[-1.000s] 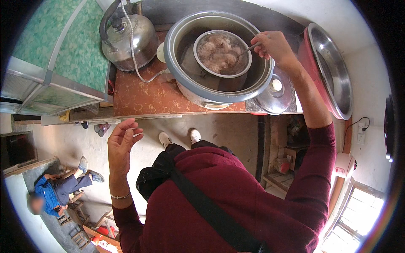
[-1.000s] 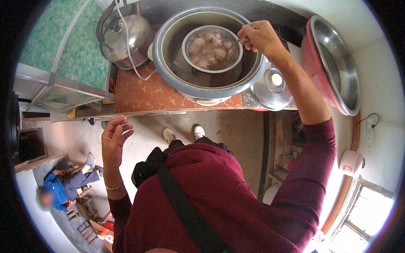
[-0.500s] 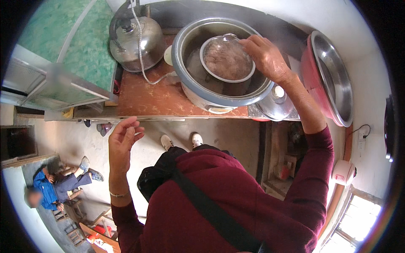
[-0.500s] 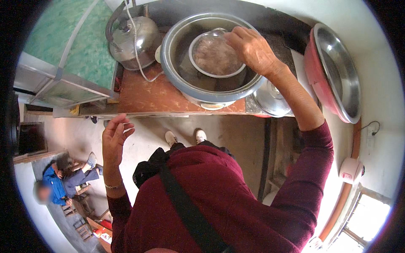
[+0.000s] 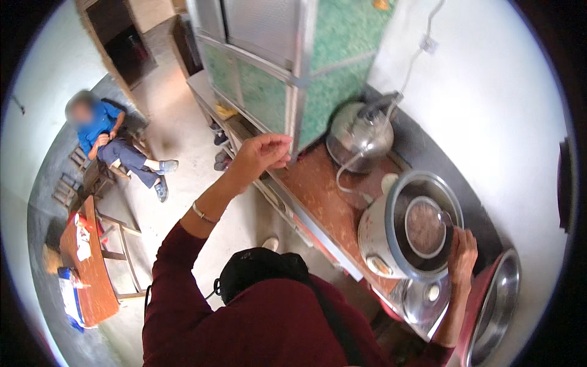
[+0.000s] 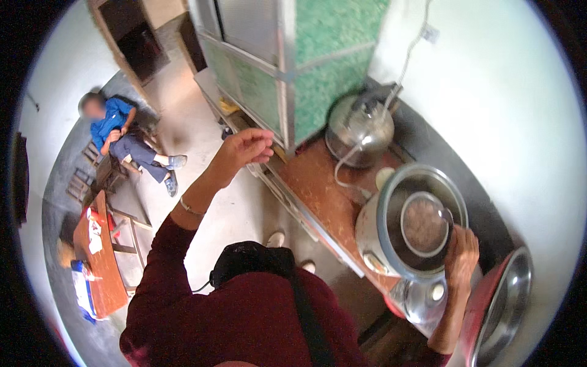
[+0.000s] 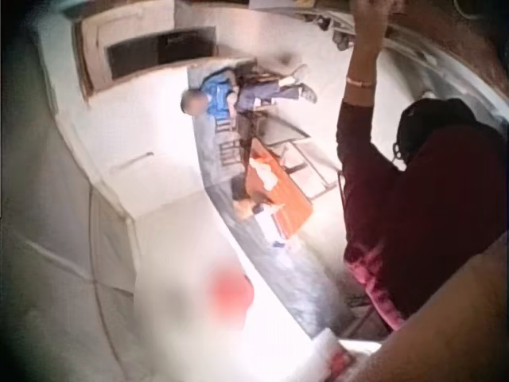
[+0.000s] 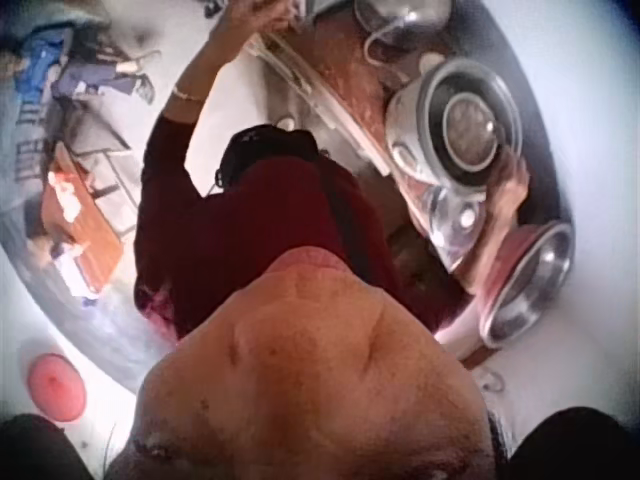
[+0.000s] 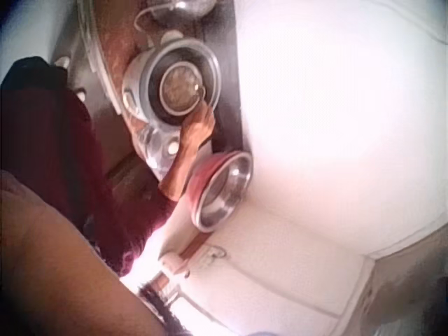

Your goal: The person opens a cabinet to retrieve a bowl and a spoon, then scoops food from a rice cooker into the bowl. They hand the bowl to a seated man and subsequently wipe a table with a cloth.

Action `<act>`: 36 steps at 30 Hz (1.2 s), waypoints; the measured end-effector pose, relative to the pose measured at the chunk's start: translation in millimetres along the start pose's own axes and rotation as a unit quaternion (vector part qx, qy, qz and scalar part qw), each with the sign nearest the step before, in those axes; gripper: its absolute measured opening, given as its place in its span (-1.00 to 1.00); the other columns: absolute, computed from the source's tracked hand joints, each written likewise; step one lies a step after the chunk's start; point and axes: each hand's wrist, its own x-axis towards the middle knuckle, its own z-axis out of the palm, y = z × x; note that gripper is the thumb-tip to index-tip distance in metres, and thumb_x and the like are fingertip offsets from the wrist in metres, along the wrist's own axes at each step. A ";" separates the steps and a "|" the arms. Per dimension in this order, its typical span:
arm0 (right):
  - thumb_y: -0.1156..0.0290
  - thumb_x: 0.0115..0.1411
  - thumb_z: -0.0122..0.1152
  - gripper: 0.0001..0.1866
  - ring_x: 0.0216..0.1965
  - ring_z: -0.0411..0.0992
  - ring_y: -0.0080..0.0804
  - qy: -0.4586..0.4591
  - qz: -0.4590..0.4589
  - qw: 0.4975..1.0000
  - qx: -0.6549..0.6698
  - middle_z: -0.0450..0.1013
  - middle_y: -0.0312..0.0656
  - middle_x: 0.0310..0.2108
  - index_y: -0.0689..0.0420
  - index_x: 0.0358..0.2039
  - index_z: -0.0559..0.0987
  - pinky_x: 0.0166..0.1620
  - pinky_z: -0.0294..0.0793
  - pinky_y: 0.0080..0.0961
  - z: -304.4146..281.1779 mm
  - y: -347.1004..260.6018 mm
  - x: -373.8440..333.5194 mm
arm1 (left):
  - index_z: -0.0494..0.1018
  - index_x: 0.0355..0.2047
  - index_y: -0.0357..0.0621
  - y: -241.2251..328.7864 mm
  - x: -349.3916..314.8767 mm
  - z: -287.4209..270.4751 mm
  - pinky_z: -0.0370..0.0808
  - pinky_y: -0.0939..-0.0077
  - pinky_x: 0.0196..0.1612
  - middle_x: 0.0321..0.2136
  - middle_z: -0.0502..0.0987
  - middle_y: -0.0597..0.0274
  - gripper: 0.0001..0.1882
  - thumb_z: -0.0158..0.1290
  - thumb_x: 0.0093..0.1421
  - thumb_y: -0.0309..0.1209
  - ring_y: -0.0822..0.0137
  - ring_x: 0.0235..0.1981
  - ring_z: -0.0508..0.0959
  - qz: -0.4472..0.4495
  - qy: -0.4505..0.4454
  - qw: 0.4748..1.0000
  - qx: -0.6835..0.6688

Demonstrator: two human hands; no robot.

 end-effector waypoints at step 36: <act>0.30 0.29 -0.23 -0.68 -0.28 0.41 -0.13 0.226 0.314 0.912 -0.135 0.43 -0.06 -0.27 0.18 -0.16 0.47 -0.25 0.36 -0.29 26.2 -173.1 62.0 | 0.00 0.18 -0.25 65.4 159.7 -370.7 0.19 0.24 0.08 0.01 0.14 -0.13 -0.28 -0.14 -0.07 -0.72 0.03 0.04 0.21 0.462 0.555 0.496 0.482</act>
